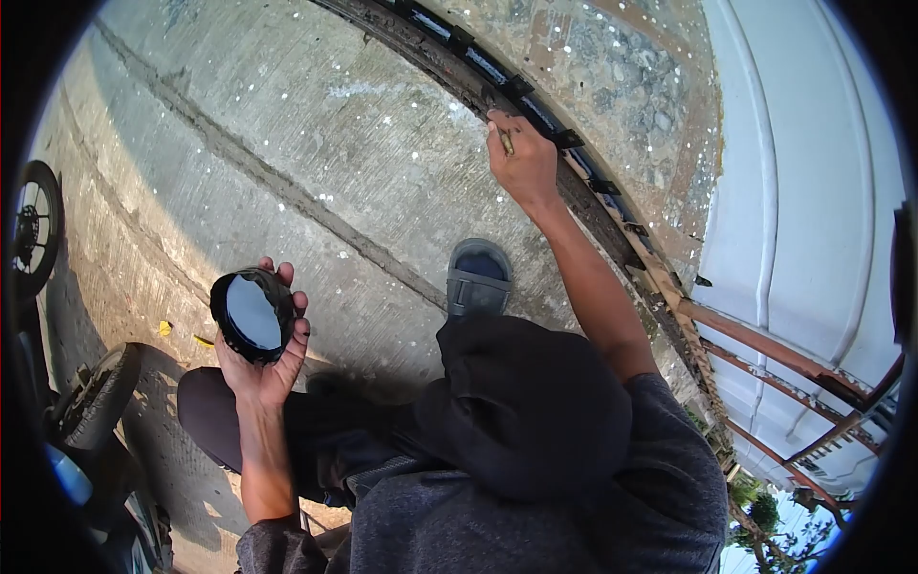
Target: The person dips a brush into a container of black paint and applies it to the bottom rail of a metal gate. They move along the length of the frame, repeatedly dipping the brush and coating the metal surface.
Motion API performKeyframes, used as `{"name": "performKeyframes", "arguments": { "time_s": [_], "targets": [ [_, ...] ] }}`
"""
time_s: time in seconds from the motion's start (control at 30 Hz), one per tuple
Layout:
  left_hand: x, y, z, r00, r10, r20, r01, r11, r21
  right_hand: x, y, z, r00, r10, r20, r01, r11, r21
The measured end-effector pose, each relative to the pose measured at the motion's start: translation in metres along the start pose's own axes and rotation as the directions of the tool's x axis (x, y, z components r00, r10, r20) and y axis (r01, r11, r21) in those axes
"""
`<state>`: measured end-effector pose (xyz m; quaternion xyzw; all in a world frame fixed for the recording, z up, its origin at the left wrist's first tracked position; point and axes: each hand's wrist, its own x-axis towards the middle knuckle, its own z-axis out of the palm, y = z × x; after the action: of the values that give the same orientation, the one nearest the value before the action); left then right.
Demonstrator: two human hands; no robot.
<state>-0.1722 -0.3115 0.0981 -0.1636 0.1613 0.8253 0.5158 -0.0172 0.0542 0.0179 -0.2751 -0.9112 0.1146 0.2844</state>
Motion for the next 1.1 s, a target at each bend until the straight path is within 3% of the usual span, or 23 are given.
{"name": "performKeyframes", "arguments": {
  "time_s": [0.13, 0.33, 0.43, 0.57, 0.67, 0.77, 0.87, 0.97, 1.0, 1.1],
  "targets": [
    [0.004, 0.021, 0.018, 0.996, 0.015, 0.088, -0.019, 0.999, 0.050, 0.007, 0.018, 0.010, 0.997, 0.034, 0.064, -0.026, 0.991, -0.129],
    [0.009, 0.023, 0.012, 0.992, 0.057, 0.112, -0.056, 0.998, -0.017, 0.018, 0.015, 0.016, 0.980, -0.175, 0.091, 0.186, 0.973, -0.133],
    [0.000, 0.022, 0.005, 0.992, 0.071, 0.100, -0.066, 0.997, -0.050, 0.019, 0.012, 0.011, 0.992, -0.116, 0.053, 0.124, 0.975, -0.183],
    [-0.003, 0.020, 0.005, 0.992, 0.058, 0.113, -0.047, 0.995, -0.092, 0.026, 0.010, 0.015, 0.988, -0.150, 0.035, 0.154, 0.967, -0.201],
    [-0.006, 0.023, 0.003, 0.990, 0.062, 0.124, -0.051, 0.995, -0.090, 0.027, 0.005, 0.013, 0.978, -0.174, 0.112, 0.190, 0.969, -0.159],
    [-0.004, 0.026, 0.000, 0.991, 0.061, 0.120, -0.049, 0.994, -0.097, 0.035, -0.002, 0.022, 0.924, -0.251, 0.289, 0.308, 0.936, -0.172],
    [-0.008, 0.028, 0.000, 0.992, 0.065, 0.111, -0.054, 0.993, -0.104, 0.036, 0.010, 0.029, 0.863, -0.148, 0.483, 0.331, 0.888, -0.319],
    [-0.010, 0.030, 0.000, 0.988, 0.086, 0.127, -0.070, 0.990, -0.125, 0.025, 0.015, 0.026, 0.826, -0.081, 0.558, 0.335, 0.866, -0.371],
    [-0.010, 0.031, 0.001, 0.988, 0.089, 0.130, -0.071, 0.989, -0.132, 0.028, 0.009, 0.023, 0.832, -0.162, 0.531, 0.358, 0.888, -0.289],
    [-0.007, 0.032, 0.001, 0.989, 0.071, 0.131, -0.054, 0.990, -0.130, 0.043, 0.002, 0.026, 0.852, -0.220, 0.475, 0.393, 0.869, -0.302]
  ]
}}
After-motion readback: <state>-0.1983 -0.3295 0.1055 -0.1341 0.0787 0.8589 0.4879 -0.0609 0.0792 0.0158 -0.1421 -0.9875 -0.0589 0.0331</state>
